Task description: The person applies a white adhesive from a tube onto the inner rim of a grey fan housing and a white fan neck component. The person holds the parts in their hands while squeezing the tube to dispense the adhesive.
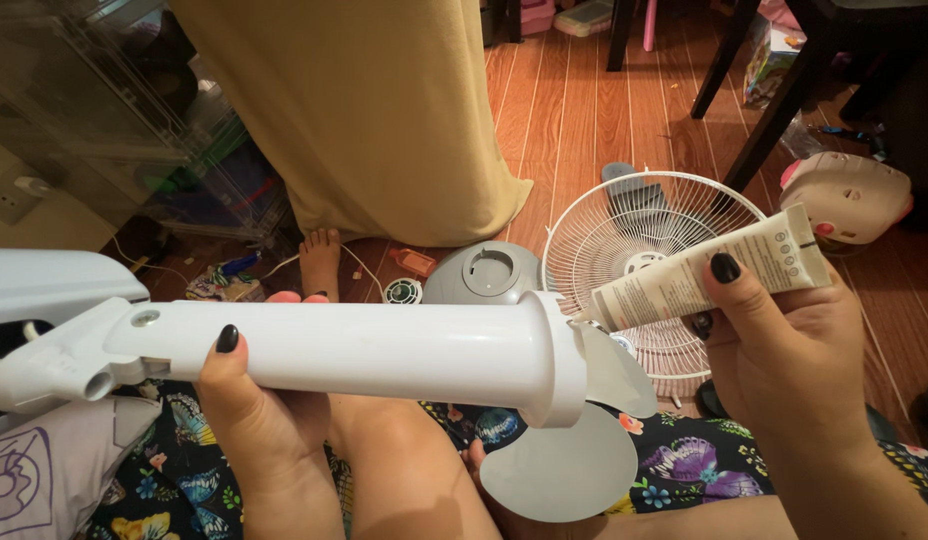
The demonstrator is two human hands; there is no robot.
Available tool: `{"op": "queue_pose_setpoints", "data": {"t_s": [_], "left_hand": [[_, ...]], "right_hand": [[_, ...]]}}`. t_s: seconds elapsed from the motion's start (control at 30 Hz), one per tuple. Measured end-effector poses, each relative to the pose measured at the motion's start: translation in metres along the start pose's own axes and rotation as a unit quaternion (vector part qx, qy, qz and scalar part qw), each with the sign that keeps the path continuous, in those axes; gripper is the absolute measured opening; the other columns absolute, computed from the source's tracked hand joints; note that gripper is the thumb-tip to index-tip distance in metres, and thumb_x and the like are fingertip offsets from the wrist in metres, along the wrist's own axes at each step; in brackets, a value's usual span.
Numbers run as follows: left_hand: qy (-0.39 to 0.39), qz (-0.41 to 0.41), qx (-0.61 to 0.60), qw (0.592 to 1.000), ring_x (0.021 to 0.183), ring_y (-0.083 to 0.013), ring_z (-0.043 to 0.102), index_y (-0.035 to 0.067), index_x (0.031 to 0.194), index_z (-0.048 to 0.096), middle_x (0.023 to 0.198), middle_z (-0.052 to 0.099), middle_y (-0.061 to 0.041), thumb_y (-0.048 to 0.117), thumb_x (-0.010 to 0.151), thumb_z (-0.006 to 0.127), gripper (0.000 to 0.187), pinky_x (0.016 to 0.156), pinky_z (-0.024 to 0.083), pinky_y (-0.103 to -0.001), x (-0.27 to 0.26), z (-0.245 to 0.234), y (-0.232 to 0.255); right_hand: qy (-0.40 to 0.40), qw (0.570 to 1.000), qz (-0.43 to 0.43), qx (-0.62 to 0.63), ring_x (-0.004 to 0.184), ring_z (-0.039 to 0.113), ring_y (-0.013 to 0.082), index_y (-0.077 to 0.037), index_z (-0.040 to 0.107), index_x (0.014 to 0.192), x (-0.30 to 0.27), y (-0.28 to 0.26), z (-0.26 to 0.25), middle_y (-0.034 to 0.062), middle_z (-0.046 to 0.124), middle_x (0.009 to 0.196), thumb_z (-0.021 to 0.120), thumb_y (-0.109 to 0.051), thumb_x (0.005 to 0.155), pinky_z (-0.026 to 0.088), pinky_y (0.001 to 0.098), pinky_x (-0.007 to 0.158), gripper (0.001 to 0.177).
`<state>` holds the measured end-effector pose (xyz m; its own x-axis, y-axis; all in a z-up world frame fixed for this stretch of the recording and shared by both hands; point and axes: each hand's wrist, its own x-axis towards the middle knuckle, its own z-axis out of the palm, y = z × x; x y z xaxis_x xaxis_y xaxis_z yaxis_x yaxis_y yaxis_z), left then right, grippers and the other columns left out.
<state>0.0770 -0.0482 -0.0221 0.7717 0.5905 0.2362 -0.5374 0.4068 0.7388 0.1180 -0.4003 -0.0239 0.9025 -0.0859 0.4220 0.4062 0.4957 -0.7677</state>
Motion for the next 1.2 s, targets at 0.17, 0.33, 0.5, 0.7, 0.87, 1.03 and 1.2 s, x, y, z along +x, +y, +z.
{"op": "queue_pose_setpoints", "data": {"t_s": [0.17, 0.33, 0.5, 0.7, 0.87, 1.03, 1.2], "left_hand": [[0.0, -0.004, -0.005, 1.0, 0.105, -0.0361, 0.068, 0.006, 0.128, 0.05, 0.111, 0.065, -0.017, 0.032, 0.092, 0.062, 0.046, 0.097, 0.057, -0.051, 0.0, 0.0, 0.001], [-0.015, 0.0, -0.018, 1.0, 0.106, -0.0369, 0.068, 0.001, 0.128, 0.051, 0.113, 0.066, -0.018, 0.031, 0.094, 0.063, 0.047, 0.098, 0.056, -0.051, 0.001, -0.004, 0.0], [-0.03, 0.032, -0.002, 0.999, 0.103, -0.0364, 0.067, 0.002, 0.129, 0.049, 0.111, 0.064, -0.018, 0.029, 0.093, 0.064, 0.047, 0.097, 0.057, -0.052, 0.001, -0.009, -0.001], [-0.009, 0.086, 0.049, 0.995, 0.101, -0.0322, 0.068, 0.004, 0.136, 0.044, 0.112, 0.064, -0.019, 0.023, 0.093, 0.067, 0.053, 0.094, 0.064, -0.051, 0.014, -0.026, -0.001], [-0.05, 0.14, 0.081, 0.986, 0.098, -0.0325, 0.069, 0.005, 0.144, 0.036, 0.11, 0.063, -0.021, 0.015, 0.098, 0.07, 0.058, 0.096, 0.064, -0.051, 0.026, -0.049, -0.002], [-0.052, 0.16, 0.115, 0.979, 0.097, -0.033, 0.07, 0.008, 0.153, 0.027, 0.111, 0.063, -0.022, 0.011, 0.098, 0.071, 0.07, 0.096, 0.063, -0.049, 0.047, -0.076, -0.02], [-0.018, 0.166, 0.149, 0.975, 0.108, -0.0322, 0.069, 0.007, 0.148, 0.023, 0.124, 0.061, -0.021, 0.008, 0.095, 0.074, 0.073, 0.102, 0.061, -0.048, 0.092, -0.109, -0.071]], "right_hand": [[0.009, 0.999, 0.002, -0.038, 0.103, 0.069, 0.0202, 0.007, 0.061, 0.115, -0.001, -0.003, 0.002, 0.0146, 0.069, 0.106, 0.062, -0.002, 0.109, 0.057, 0.0393, 0.1, 0.011], [0.012, 0.999, -0.006, -0.033, 0.104, 0.069, 0.0206, 0.007, 0.06, 0.117, -0.001, -0.006, 0.006, 0.0143, 0.069, 0.107, 0.063, -0.001, 0.11, 0.057, 0.0396, 0.1, 0.011], [0.001, 1.0, 0.006, -0.025, 0.106, 0.069, 0.0207, 0.006, 0.06, 0.117, -0.001, -0.001, 0.001, 0.0133, 0.068, 0.108, 0.062, -0.005, 0.111, 0.057, 0.04, 0.1, 0.013], [0.063, 0.987, 0.117, 0.094, 0.087, 0.06, 0.0132, -0.008, 0.058, 0.114, 0.036, 0.038, -0.022, 0.0034, 0.062, 0.102, 0.065, -0.016, 0.112, 0.051, 0.0322, 0.079, 0.011], [0.204, 0.925, 0.188, 0.26, 0.079, 0.061, 0.0147, -0.003, 0.06, 0.109, 0.091, 0.064, -0.033, 0.008, 0.066, 0.098, 0.059, -0.029, 0.104, 0.05, 0.0251, 0.07, 0.026], [0.163, 0.929, 0.286, 0.172, 0.08, 0.053, 0.0109, -0.012, 0.059, 0.111, 0.102, 0.134, -0.038, 0.0009, 0.06, 0.094, 0.063, -0.026, 0.106, 0.051, 0.0262, 0.075, 0.016], [0.238, 0.894, 0.34, 0.17, 0.088, 0.056, 0.01, -0.01, 0.058, 0.112, 0.103, 0.193, -0.059, 0.0015, 0.061, 0.103, 0.063, -0.024, 0.105, 0.051, 0.0237, 0.079, 0.016]]}}
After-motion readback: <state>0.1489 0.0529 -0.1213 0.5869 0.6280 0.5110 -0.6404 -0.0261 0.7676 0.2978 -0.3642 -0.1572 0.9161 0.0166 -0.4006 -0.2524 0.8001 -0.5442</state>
